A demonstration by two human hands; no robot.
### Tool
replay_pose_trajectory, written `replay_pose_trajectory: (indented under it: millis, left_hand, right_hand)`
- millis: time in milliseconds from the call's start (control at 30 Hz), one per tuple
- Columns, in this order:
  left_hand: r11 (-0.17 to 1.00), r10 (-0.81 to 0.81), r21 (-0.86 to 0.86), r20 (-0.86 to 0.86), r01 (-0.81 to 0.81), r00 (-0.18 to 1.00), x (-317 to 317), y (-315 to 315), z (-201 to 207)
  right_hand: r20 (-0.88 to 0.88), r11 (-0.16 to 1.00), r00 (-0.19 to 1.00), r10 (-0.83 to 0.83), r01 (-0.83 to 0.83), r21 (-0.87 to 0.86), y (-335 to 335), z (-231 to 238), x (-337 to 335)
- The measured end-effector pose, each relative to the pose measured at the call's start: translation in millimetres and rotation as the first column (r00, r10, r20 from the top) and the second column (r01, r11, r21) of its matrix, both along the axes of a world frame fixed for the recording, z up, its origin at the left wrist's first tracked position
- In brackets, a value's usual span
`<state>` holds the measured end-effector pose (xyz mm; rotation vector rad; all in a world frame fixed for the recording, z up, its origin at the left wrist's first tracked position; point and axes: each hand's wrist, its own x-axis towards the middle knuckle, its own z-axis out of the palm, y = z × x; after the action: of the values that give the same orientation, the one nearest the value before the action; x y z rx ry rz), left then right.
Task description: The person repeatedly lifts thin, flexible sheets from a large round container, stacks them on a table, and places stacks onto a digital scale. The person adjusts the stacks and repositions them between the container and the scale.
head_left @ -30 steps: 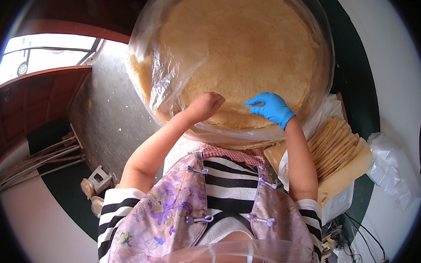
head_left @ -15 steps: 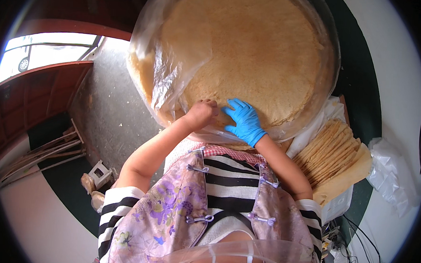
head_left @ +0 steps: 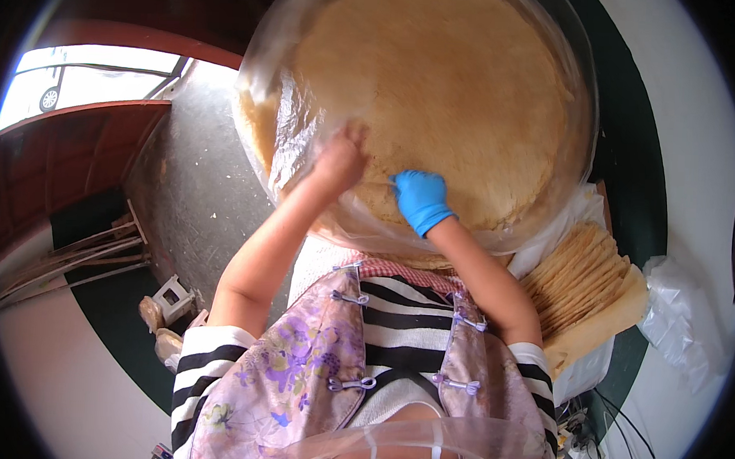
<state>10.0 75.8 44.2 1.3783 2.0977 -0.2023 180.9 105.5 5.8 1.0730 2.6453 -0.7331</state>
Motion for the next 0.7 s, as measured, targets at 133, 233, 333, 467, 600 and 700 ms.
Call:
replay_pose_trajectory:
  millis: [133, 233, 333, 467, 600, 700]
  left_hand:
    - [0.666, 0.399, 0.607, 0.203, -0.435, 0.894, -58, 14, 16]
    - [0.403, 0.509, 0.771, 0.259, -0.493, 0.821, -64, 16, 22]
    - [0.512, 0.317, 0.832, 0.050, -0.215, 0.947, -41, 23, 19]
    - [0.511, 0.042, 0.843, 0.170, -0.167, 0.985, -10, 49, 0]
    - [0.766, -0.212, 0.642, 0.312, -0.041, 0.926, -9, 90, -24]
    - [0.759, -0.160, 0.650, 0.147, 0.027, 0.976, 2, 123, -45]
  right_hand:
    - [-0.061, 0.959, 0.984, -0.165, 0.146, -0.243, 75, 14, 12]
    - [-0.035, 0.857, 0.921, -0.389, 0.347, -0.382, 148, 18, 39]
    - [-0.181, 0.591, 0.667, -0.723, 0.461, -0.662, 181, 18, 73]
    - [-0.040, 0.443, 0.553, -0.833, 0.621, -0.647, 203, 21, 112]
    - [0.109, 0.337, 0.467, -0.878, 0.763, -0.552, 204, 9, 143]
    - [-0.116, 0.331, 0.334, -0.935, 0.712, -0.620, 185, -8, 164]
